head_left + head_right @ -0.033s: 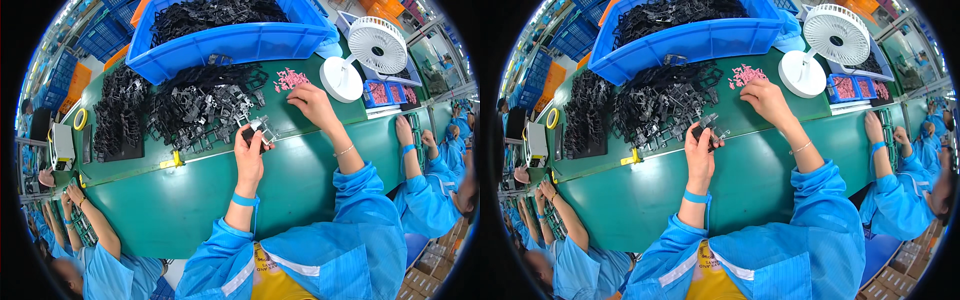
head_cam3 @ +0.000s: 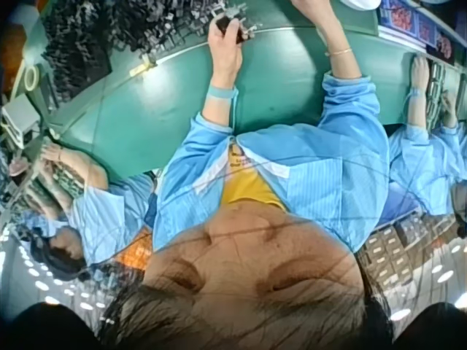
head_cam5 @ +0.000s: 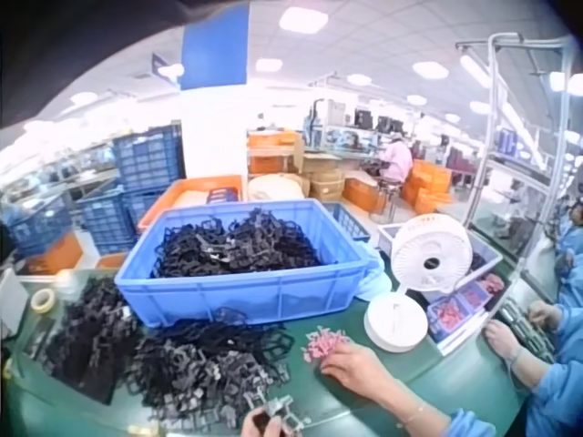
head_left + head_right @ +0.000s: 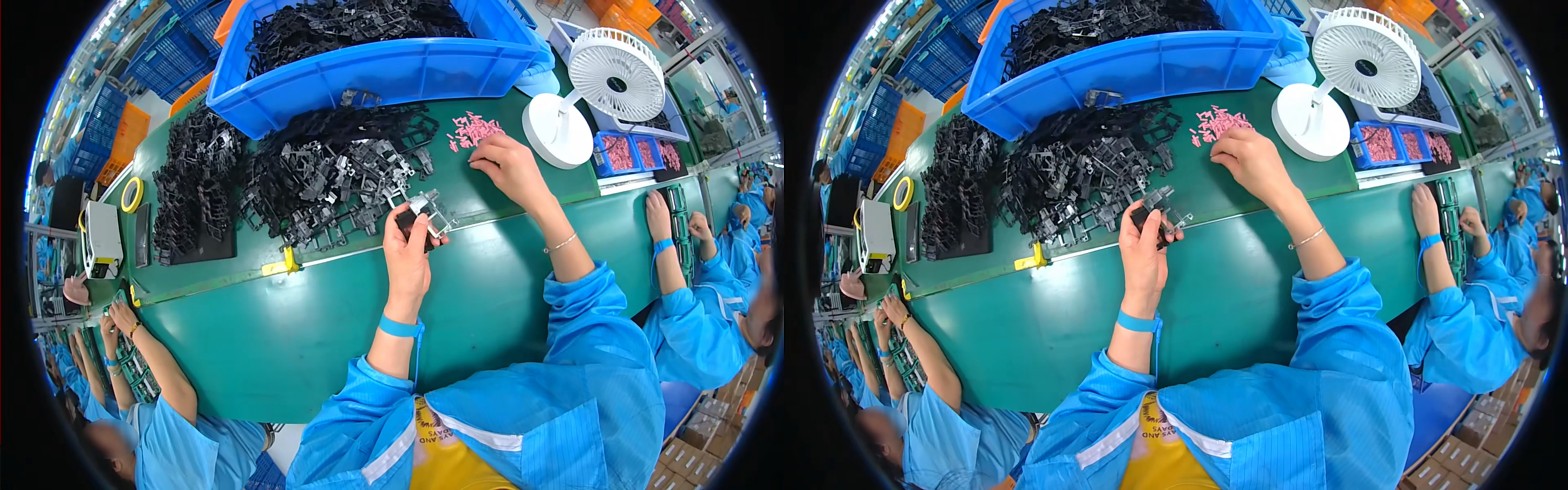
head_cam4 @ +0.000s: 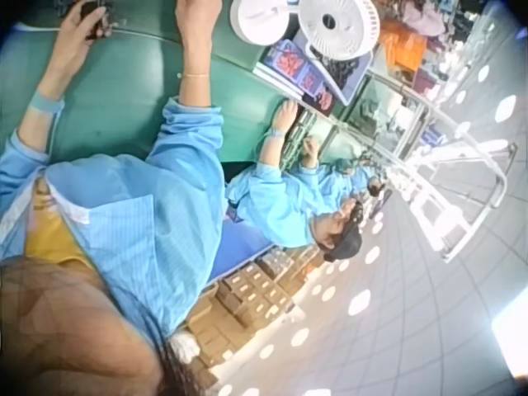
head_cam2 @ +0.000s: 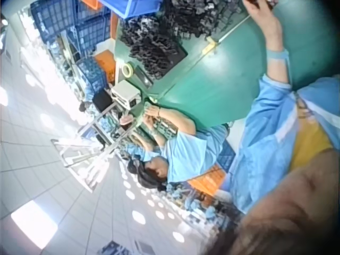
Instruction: Assembling small plastic parts and circuit boards into a housing unit on a factory assembly line.
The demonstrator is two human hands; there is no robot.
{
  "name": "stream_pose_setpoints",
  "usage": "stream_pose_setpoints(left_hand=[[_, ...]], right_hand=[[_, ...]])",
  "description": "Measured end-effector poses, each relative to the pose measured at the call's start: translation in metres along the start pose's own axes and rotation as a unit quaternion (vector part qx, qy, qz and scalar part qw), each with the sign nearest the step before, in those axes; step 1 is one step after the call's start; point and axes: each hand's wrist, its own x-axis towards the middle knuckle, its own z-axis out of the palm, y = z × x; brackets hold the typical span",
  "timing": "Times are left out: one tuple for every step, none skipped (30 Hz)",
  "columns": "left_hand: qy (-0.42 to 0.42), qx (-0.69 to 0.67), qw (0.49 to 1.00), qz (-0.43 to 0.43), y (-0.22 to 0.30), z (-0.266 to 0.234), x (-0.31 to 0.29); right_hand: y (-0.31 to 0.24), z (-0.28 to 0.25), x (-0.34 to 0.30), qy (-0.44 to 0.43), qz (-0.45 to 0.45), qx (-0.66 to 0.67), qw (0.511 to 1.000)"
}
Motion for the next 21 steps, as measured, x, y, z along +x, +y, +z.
stream_pose_setpoints(left_hand=[[0.0, 0.0, 1.0, 0.001, 0.001, 0.0, 0.0], [-0.003, -0.002, 1.0, 0.001, 0.001, 0.001, -0.001], [-0.006, -0.004, 1.0, 0.0, 0.001, 0.002, -0.002], [-0.006, -0.004, 1.0, 0.0, 0.001, 0.002, -0.001], [-0.011, -0.005, 1.0, 0.002, 0.001, 0.002, -0.001], [-0.017, -0.007, 1.0, 0.005, 0.002, 0.002, -0.001], [-0.016, -0.007, 1.0, 0.004, 0.001, 0.002, -0.002], [-0.016, -0.008, 1.0, 0.003, 0.002, 0.001, -0.002], [-0.015, -0.008, 1.0, 0.001, 0.002, 0.0, -0.002], [-0.014, -0.008, 1.0, 0.002, 0.003, 0.0, 0.0], [-0.019, 0.005, 1.0, 0.003, 0.001, 0.0, 0.0], [-0.023, 0.019, 1.0, 0.006, 0.0, 0.0, 0.001], [-0.021, 0.03, 0.999, 0.013, 0.0, 0.0, 0.0], [-0.022, 0.03, 0.999, 0.013, 0.0, -0.001, 0.001], [-0.024, 0.042, 0.999, 0.009, 0.0, -0.002, 0.001], [-0.025, 0.054, 0.998, 0.006, 0.0, -0.002, 0.0], [-0.025, 0.053, 0.998, 0.007, -0.001, -0.001, 0.0], [-0.029, 0.057, 0.998, 0.013, -0.001, 0.0, -0.001], [-0.032, 0.06, 0.997, 0.019, -0.001, 0.001, -0.001], [-0.037, 0.073, 0.996, 0.021, 0.0, 0.001, -0.002], [-0.036, 0.073, 0.996, 0.021, 0.0, 0.002, -0.002]], right_hand=[[0.005, 0.005, 0.002, 0.001, -0.001, 0.0, 1.0], [0.008, 0.008, 0.004, -0.001, -0.008, -0.031, 0.999], [0.01, 0.01, 0.004, -0.003, -0.015, -0.062, 0.998], [0.011, 0.012, 0.003, -0.003, -0.015, -0.062, 0.998], [0.009, 0.014, 0.003, 0.0, -0.013, -0.088, 0.996], [0.007, 0.015, 0.003, 0.004, -0.011, -0.113, 0.993], [0.003, 0.015, 0.001, 0.003, -0.011, -0.113, 0.994], [-0.003, 0.014, 0.001, 0.009, -0.009, -0.063, 0.998], [-0.011, 0.012, 0.0, 0.015, -0.006, -0.012, 1.0], [-0.02, 0.011, 0.001, 0.038, -0.028, 0.052, 0.998], [-0.03, 0.006, 0.0, 0.04, -0.061, 0.063, 0.995], [-0.042, 0.002, 0.0, 0.043, -0.095, 0.076, 0.992], [-0.052, 0.001, -0.001, 0.037, -0.117, 0.065, 0.99], [-0.057, 0.001, -0.001, 0.038, -0.117, 0.065, 0.99], [-0.06, 0.002, -0.001, 0.047, -0.135, 0.023, 0.989], [-0.062, 0.002, -0.001, 0.055, -0.154, -0.02, 0.986], [-0.062, 0.003, -0.002, 0.055, -0.154, -0.02, 0.986], [-0.061, 0.004, -0.003, 0.054, -0.165, -0.044, 0.984], [-0.061, 0.005, -0.004, 0.053, -0.175, -0.068, 0.981], [-0.062, 0.006, -0.004, 0.053, -0.175, -0.068, 0.981], [-0.063, 0.007, -0.004, 0.054, -0.188, -0.074, 0.978]])
